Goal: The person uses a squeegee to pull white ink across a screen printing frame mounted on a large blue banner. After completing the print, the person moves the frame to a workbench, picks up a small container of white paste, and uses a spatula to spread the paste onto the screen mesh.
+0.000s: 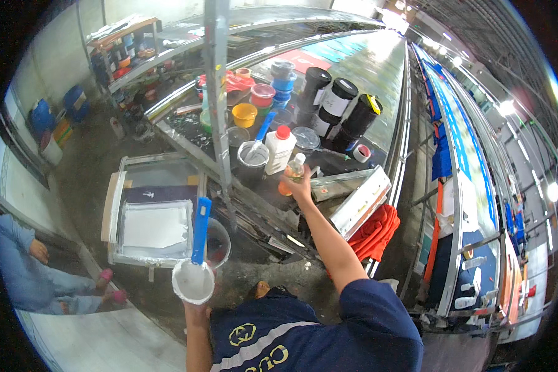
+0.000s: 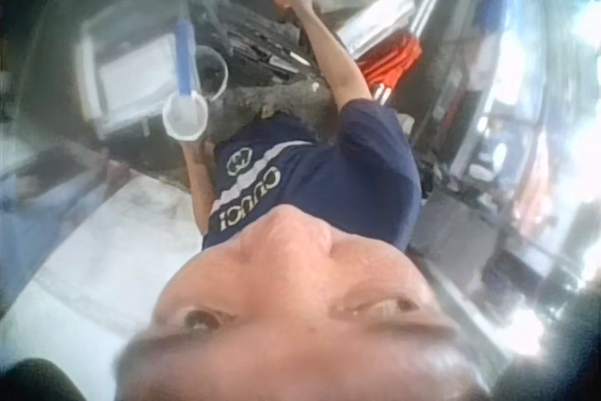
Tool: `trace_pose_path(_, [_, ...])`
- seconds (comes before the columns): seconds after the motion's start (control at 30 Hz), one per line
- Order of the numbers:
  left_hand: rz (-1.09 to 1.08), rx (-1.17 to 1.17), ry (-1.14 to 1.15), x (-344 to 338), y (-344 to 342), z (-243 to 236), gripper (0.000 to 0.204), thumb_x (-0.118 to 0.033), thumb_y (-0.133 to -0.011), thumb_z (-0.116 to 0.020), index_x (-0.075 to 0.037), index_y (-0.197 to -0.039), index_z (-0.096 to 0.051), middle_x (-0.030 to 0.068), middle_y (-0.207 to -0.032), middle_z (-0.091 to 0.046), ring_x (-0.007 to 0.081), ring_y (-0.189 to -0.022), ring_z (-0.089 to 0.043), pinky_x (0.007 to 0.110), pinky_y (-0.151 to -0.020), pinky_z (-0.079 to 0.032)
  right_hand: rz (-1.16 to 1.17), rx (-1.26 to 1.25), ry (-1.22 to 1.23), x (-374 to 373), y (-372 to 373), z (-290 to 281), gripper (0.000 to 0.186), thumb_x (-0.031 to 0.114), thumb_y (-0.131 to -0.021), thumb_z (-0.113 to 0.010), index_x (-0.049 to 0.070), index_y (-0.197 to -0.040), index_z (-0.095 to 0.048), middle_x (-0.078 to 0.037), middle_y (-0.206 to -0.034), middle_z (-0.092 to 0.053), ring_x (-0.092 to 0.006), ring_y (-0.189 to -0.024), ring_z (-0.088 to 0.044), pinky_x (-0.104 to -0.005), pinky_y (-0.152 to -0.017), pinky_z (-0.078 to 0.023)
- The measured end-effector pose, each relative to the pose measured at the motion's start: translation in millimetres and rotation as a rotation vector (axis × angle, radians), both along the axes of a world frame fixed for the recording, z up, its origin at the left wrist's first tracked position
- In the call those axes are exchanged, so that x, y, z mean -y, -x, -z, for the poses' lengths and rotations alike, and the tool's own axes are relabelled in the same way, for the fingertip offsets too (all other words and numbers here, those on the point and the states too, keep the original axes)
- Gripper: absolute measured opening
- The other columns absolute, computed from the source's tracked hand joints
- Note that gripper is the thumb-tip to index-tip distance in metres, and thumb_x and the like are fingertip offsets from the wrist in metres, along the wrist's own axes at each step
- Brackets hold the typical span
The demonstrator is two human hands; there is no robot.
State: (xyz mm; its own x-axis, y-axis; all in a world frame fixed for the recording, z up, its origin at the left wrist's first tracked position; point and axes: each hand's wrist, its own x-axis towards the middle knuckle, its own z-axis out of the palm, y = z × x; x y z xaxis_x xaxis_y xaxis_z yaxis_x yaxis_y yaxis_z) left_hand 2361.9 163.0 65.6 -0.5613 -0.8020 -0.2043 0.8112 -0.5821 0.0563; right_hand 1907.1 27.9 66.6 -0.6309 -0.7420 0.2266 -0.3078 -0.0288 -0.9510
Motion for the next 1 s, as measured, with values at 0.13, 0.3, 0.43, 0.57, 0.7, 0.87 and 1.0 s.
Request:
trace_pose_path(0.13, [-0.185, 0.722, 0.353, -3.9, -14.2, -6.2, 0.053, -0.027, -0.089, -0.064, -0.006, -0.134, -0.047, 0.0179, -0.122, -0.06, 0.0336, -0.103, -0.064, 0.048, -0.081, -0.057, -0.037, -0.057, -0.051, 7.0, -51.6, -27.1, 0.067, 0.034, -0.076, -0.082, 0.003, -0.125, -0.047, -0.012, -0.107, -0.064, -0.0236, -0.099, -0.063, -0.0366, -0.087, -0.047])
trace_pose_path(0.3, [-0.377, 0.707, 0.439, 41.7, 4.1, -50.4, 0.05, -0.015, -0.084, -0.064, 0.0, -0.129, -0.048, 0.0159, -0.117, -0.061, 0.0269, -0.103, -0.063, 0.038, -0.088, -0.054, -0.683, -0.294, -0.21, -58.6, -109.4, -142.7, 0.073, 0.04, -0.074, -0.081, 0.001, -0.126, -0.047, -0.017, -0.099, -0.068, -0.0278, -0.096, -0.067, -0.0388, -0.085, -0.05])
trace_pose_path(0.43, [-0.703, 1.02, 0.98, 114.3, 41.6, -49.5, 0.059, -0.019, -0.078, -0.076, 0.001, -0.129, -0.052, 0.0166, -0.125, -0.059, 0.03, -0.112, -0.059, 0.041, -0.099, -0.047, -0.903, -0.767, -0.594, -64.3, -140.7, -248.0, 0.076, 0.059, -0.076, -0.07, -0.001, -0.118, -0.049, -0.025, -0.088, -0.067, -0.0404, -0.086, -0.067, -0.045, -0.074, -0.053])
trace_pose_path(0.57, [-0.195, 0.019, 0.01, 75.8, -36.4, -36.7, 0.053, -0.039, -0.096, -0.038, 0.0, -0.129, -0.053, 0.0179, -0.126, -0.059, 0.0337, -0.115, -0.057, 0.048, -0.102, -0.045, -1.28, -1.092, -0.749, -69.5, -253.6, -230.5, 0.068, 0.056, -0.079, -0.067, -0.004, -0.107, -0.051, -0.02, -0.078, -0.067, -0.04, -0.077, -0.067, -0.0446, -0.071, -0.052])
trace_pose_path(0.7, [-0.163, 0.068, -0.042, 37.7, -26.1, -40.3, 0.053, -0.038, -0.097, -0.035, 0.0, -0.13, -0.053, 0.0182, -0.126, -0.059, 0.0343, -0.115, -0.058, 0.048, -0.102, -0.044, -1.327, -1.221, -0.696, -99.6, -272.0, -227.2, 0.067, 0.058, -0.079, -0.066, -0.004, -0.098, -0.051, -0.021, -0.074, -0.066, -0.0381, -0.075, -0.067, -0.0449, -0.068, -0.053])
trace_pose_path(0.87, [-0.129, 0.083, -0.062, 48.5, -2.3, -47.8, 0.054, -0.04, -0.097, -0.036, -0.001, -0.129, -0.053, 0.0178, -0.127, -0.059, 0.0329, -0.115, -0.058, 0.047, -0.102, -0.044, -1.173, -1.12, -0.67, -97.2, -250.1, -214.6, 0.067, 0.058, -0.079, -0.066, -0.004, -0.1, -0.051, -0.02, -0.074, -0.066, -0.0386, -0.075, -0.067, -0.0453, -0.068, -0.052])
trace_pose_path(1.0, [-0.164, 0.373, 0.129, 39.1, 17.4, -33.1, 0.048, -0.036, -0.097, -0.042, -0.002, -0.129, -0.053, 0.0163, -0.128, -0.058, 0.0302, -0.115, -0.059, 0.048, -0.101, -0.046, -1.088, -0.923, -0.788, -108.3, -219.6, -198.7, 0.07, 0.054, -0.078, -0.07, 0.001, -0.118, -0.047, -0.022, -0.083, -0.066, -0.0413, -0.079, -0.066, -0.0471, -0.069, -0.051])
